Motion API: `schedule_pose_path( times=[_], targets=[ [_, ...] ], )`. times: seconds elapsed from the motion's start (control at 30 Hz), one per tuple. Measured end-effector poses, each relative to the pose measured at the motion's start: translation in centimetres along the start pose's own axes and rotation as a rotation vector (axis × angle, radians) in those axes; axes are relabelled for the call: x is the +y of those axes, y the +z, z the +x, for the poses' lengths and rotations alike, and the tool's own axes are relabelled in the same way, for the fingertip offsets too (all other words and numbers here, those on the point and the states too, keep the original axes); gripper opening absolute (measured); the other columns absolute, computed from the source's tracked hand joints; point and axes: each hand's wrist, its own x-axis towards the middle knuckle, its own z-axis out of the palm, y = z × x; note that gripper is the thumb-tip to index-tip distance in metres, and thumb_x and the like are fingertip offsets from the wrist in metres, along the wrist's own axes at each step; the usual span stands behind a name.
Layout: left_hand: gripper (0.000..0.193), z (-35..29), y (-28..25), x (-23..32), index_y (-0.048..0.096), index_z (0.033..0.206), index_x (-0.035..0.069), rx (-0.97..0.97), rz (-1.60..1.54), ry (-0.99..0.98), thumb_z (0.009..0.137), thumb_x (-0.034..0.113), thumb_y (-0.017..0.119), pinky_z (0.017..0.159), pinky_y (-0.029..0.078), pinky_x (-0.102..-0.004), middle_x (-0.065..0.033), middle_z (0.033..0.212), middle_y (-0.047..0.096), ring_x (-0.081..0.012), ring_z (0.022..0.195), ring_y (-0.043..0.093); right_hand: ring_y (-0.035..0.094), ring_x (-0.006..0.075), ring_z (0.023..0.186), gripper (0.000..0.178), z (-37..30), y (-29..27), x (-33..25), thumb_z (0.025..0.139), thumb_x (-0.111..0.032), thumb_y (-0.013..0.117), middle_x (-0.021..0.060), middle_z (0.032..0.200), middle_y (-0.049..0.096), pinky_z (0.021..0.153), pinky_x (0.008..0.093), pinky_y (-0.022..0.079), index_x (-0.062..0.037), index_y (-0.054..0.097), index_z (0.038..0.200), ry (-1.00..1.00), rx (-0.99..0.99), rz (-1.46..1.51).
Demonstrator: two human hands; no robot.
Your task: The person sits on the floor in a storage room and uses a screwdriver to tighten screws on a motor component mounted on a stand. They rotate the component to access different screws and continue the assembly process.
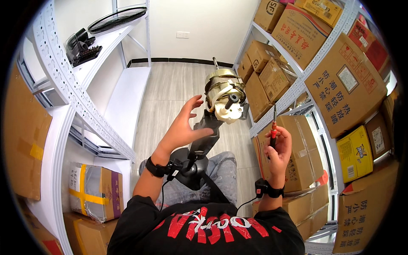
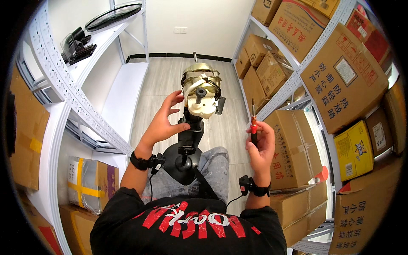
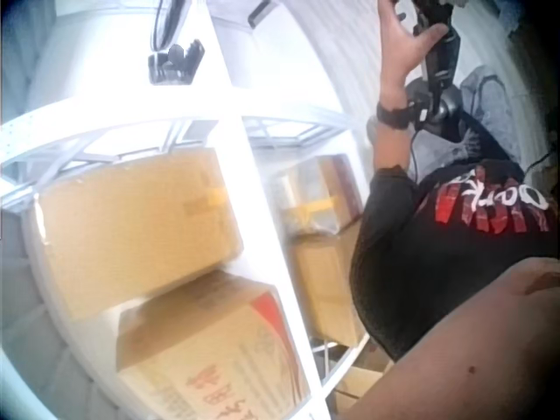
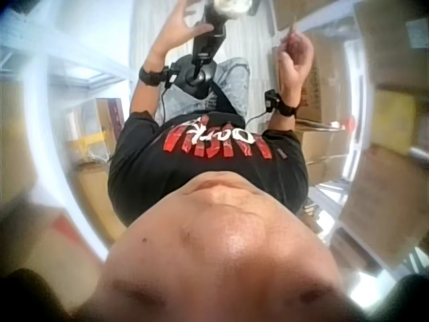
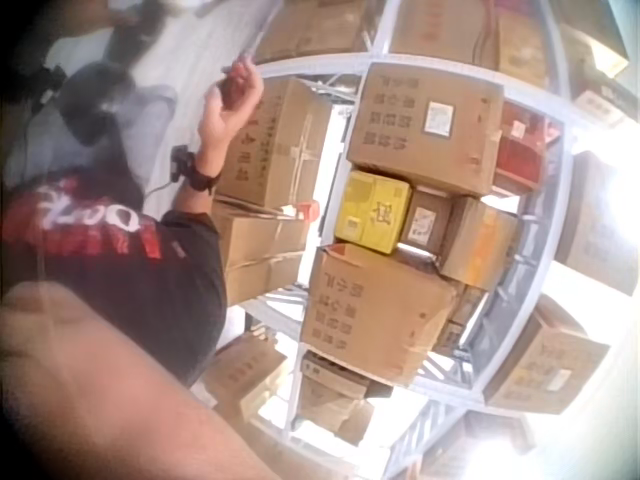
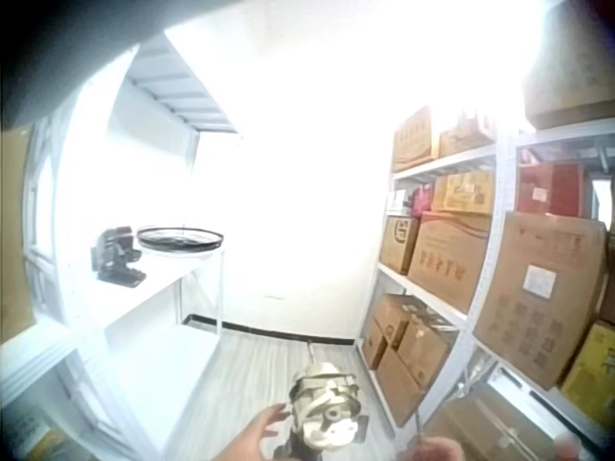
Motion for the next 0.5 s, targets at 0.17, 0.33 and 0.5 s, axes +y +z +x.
schedule_pose_path(
  times=[0.17, 0.33, 0.5],
  targets=[
    [0.108, 0.1, 0.3, -0.7, 0.027, 0.155, 0.008, -0.005, -0.021, -0.061, 0.069, 0.021, 0.091, 0.111, 0.040, -0.0464, -0.0178, 0.149, 0.044, -0.0307, 0.142, 0.041, 0.061, 0.0130, 0.081, 0.042, 1.5, 1.2, -3.1, 0.079, 0.016, 0.051, 0.0127, 0.131, 0.051, 0.070, 0.0255, 0.051, 0.0051, 0.061, 0.119, -0.070, 0.172, -0.165],
    [0.112, 0.3, 0.9, -1.9, 0.025, 0.155, 0.008, -0.022, -0.061, -0.103, 0.067, 0.021, 0.092, 0.113, 0.037, -0.0464, -0.0174, 0.149, 0.044, -0.0304, 0.142, 0.040, 0.066, 0.0169, 0.081, 0.025, 3.2, -0.8, -3.8, 0.083, 0.014, 0.059, 0.0165, 0.122, 0.056, 0.071, 0.0272, 0.056, 0.0020, 0.058, 0.106, -0.185, 0.210, -0.159],
    [0.114, 0.1, 1.6, -3.3, 0.027, 0.154, 0.009, -0.038, -0.117, -0.119, 0.064, 0.029, 0.094, 0.113, 0.037, -0.0463, -0.0156, 0.143, 0.049, -0.0287, 0.138, 0.044, 0.062, 0.0158, 0.078, 0.031, 5.3, -2.1, -4.2, 0.090, 0.007, 0.064, 0.0155, 0.107, 0.064, 0.065, 0.0236, 0.051, -0.0018, 0.052, 0.116, -0.224, 0.345, 0.066]
  ],
)
